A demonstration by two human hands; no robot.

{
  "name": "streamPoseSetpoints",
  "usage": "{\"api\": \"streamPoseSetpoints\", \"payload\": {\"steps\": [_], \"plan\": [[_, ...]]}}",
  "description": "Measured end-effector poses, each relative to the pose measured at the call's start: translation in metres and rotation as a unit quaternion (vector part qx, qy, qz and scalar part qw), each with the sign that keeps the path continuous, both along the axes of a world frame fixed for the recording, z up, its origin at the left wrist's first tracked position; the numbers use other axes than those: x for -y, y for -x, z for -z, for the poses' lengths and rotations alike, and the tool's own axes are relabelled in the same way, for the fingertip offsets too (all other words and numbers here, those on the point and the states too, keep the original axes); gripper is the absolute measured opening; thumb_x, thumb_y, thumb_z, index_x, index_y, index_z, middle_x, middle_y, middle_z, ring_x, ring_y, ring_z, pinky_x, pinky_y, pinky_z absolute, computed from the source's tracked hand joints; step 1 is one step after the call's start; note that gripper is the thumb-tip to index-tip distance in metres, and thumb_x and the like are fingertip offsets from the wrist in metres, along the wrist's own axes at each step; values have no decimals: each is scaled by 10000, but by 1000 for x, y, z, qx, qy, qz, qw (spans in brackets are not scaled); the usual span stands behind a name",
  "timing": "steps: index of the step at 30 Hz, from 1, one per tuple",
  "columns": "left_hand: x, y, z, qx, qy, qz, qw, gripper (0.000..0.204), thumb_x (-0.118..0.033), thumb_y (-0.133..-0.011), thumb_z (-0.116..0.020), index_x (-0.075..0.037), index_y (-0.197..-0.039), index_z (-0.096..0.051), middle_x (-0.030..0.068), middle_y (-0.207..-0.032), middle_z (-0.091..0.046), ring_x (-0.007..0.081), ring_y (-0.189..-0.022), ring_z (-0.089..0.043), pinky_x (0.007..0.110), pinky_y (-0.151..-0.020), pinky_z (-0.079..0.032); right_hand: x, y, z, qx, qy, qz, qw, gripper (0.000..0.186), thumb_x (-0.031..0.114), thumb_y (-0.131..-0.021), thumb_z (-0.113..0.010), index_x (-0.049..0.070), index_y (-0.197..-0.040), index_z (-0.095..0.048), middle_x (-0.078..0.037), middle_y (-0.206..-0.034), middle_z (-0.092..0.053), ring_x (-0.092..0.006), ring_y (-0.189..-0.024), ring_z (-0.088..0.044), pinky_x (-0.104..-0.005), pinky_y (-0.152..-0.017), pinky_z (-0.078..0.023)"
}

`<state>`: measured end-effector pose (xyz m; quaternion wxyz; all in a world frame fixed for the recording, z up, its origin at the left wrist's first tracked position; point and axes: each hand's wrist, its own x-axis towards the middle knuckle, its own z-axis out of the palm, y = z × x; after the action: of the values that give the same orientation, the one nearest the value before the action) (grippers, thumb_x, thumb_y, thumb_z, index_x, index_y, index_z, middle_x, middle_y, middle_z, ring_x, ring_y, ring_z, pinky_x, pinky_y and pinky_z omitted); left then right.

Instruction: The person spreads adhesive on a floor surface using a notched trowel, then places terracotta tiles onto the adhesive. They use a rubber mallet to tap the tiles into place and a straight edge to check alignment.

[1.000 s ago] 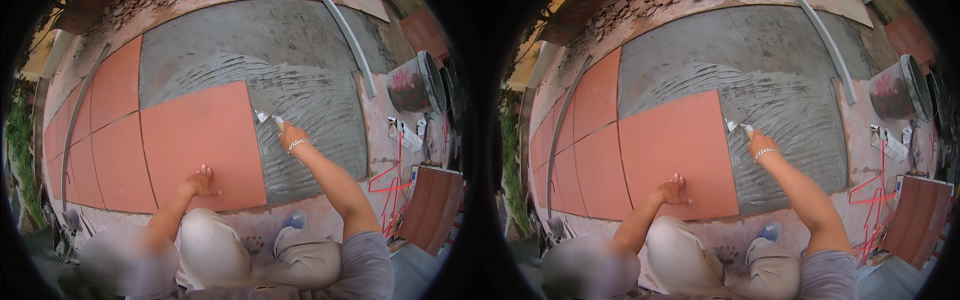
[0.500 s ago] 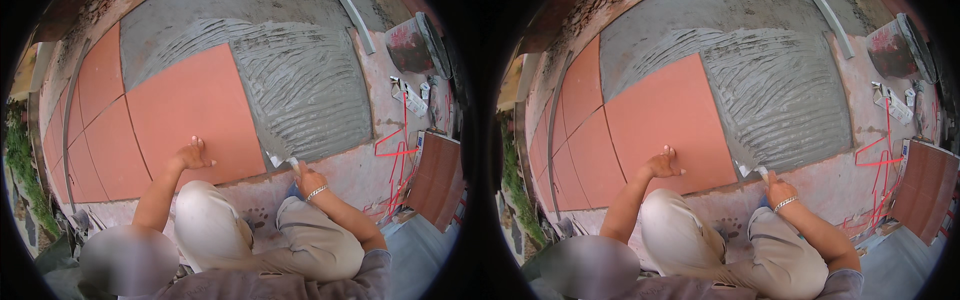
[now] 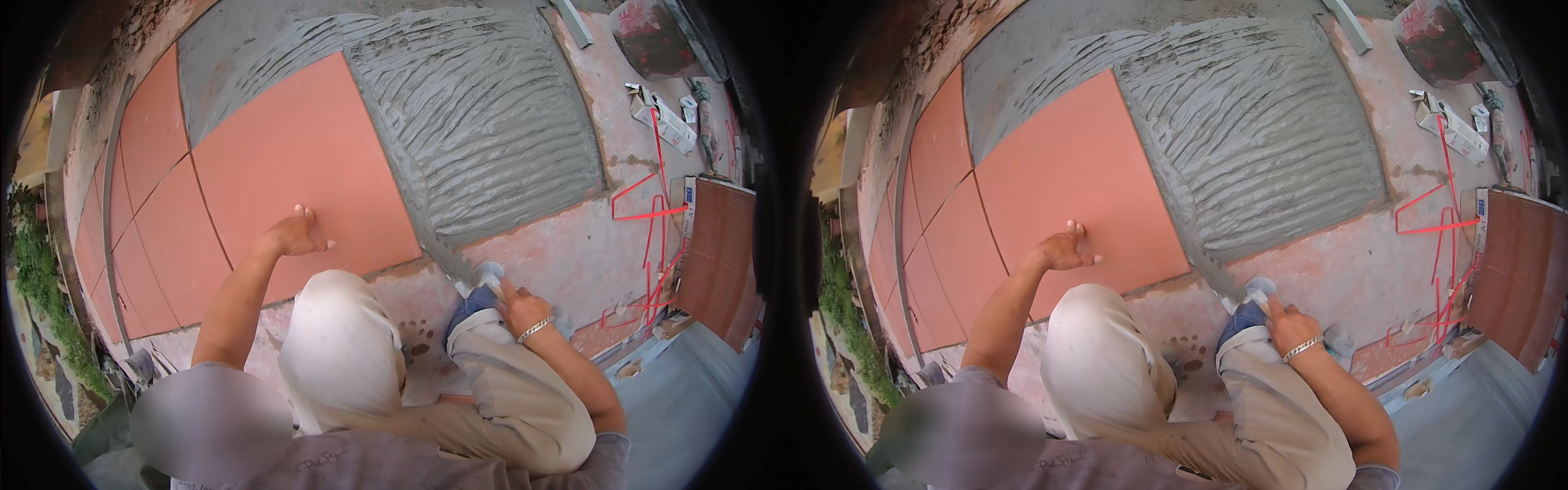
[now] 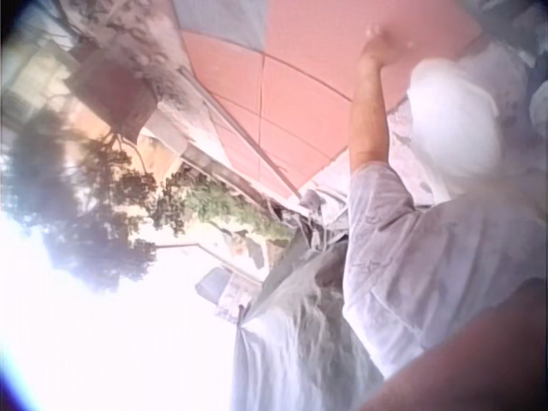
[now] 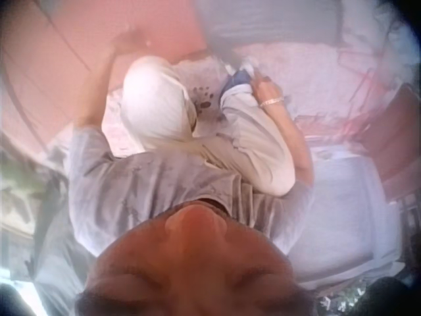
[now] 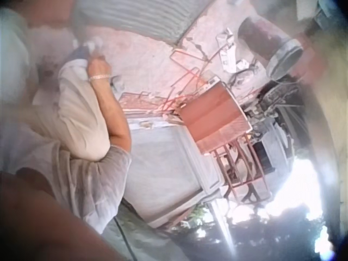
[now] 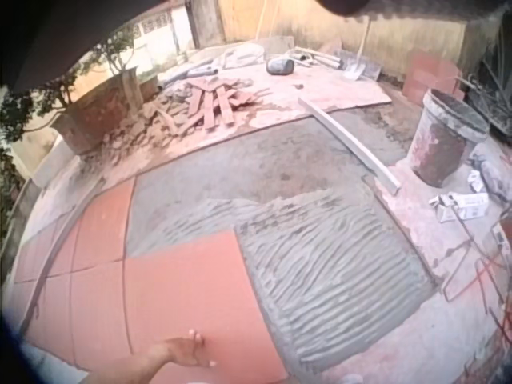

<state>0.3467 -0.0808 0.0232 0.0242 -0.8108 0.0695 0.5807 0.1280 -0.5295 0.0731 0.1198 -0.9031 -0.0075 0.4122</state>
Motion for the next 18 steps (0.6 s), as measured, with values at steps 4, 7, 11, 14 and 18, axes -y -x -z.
{"api": "streamPoseSetpoints", "payload": {"steps": [4,7,11,14,18], "plan": [[2,0,0,-1,-12,7,1000,1172,-710,-866,-615,63,-1601,-132,299,-1666,-146,414,-1478,-368,423,-1198,-369,19,-5,-11,10,-36,123,992,567,352,-905,-709,66,-1344,-490,-237,-936,-700,-438,-835,-704,-501,-723,-561],[1,0,-1,-16,-14,-14,1000,1176,-714,-868,-611,67,-1600,-124,307,-1664,-141,414,-1478,-370,424,-1199,-367,30,-13,-9,15,-160,238,958,525,387,-871,-744,43,-1215,-547,-243,-917,-700,-449,-844,-688,-488,-737,-544],[-2,-1,-2,-10,4,-33,999,1185,-719,-865,-613,71,-1599,-120,314,-1662,-135,418,-1473,-376,425,-1199,-364,12,-31,32,69,-228,263,935,467,407,-886,-729,16,-1092,-581,-261,-909,-696,-464,-859,-674,-491,-755,-531],[-3,-1,-2,-2,13,-36,999,1185,-721,-864,-614,68,-1600,-123,310,-1664,-130,418,-1474,-373,426,-1201,-359,-31,-42,74,67,-230,303,922,456,417,-923,-691,3,-1081,-583,-274,-902,-691,-477,-857,-667,-506,-760,-524],[-4,1,-4,-1,26,-51,998,1168,-691,-871,-624,73,-1599,-122,302,-1672,-100,424,-1478,-365,437,-1203,-358,-68,-43,86,42,-255,284,923,477,443,-968,-632,-15,-1093,-580,-291,-908,-688,-492,-864,-664,-523,-766,-518]]}}
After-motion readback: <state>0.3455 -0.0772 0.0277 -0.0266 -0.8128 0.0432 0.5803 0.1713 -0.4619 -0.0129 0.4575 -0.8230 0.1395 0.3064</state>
